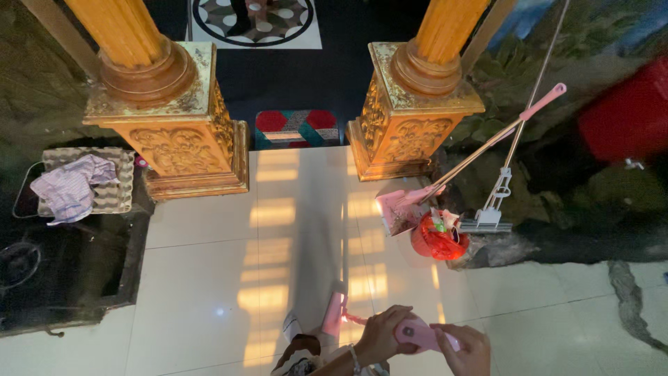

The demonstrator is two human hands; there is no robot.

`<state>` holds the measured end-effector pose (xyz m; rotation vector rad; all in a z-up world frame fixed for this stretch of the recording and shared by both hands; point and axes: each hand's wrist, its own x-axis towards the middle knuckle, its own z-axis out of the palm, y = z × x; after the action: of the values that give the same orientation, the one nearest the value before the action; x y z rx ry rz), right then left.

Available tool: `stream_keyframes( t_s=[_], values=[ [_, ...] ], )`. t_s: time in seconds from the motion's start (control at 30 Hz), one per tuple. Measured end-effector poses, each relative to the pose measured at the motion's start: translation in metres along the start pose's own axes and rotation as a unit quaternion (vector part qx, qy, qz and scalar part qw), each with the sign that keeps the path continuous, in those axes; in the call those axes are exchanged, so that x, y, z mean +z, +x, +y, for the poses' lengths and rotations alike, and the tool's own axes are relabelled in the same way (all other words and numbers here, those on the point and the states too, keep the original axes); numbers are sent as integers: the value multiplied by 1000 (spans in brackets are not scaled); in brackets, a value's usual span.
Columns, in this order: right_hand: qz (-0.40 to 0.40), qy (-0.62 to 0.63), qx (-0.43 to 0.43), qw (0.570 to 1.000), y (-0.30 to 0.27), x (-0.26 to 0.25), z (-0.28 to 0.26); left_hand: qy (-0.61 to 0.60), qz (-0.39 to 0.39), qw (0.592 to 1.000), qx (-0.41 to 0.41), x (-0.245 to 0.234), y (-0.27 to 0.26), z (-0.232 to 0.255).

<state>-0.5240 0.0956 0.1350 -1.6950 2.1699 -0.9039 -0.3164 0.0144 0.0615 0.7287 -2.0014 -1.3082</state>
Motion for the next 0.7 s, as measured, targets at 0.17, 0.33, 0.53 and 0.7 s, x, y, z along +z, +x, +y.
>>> stream_keyframes(
  t_s=[0.17, 0.33, 0.53, 0.7],
  values=[
    [7, 43, -26, 999, 29, 25, -51, 26, 13, 1000, -4, -52, 2, -6],
    [-30, 60, -99, 993, 60, 55, -87, 59, 110, 992, 20, -101, -4, -5],
    [-70, 50, -154, 984, 94, 82, -128, 45, 140, 988, -39, -149, -7, -7],
    [-65, 61, -181, 979, 115, 95, -152, 57, 162, 985, -29, -162, -7, -26]
  ],
)
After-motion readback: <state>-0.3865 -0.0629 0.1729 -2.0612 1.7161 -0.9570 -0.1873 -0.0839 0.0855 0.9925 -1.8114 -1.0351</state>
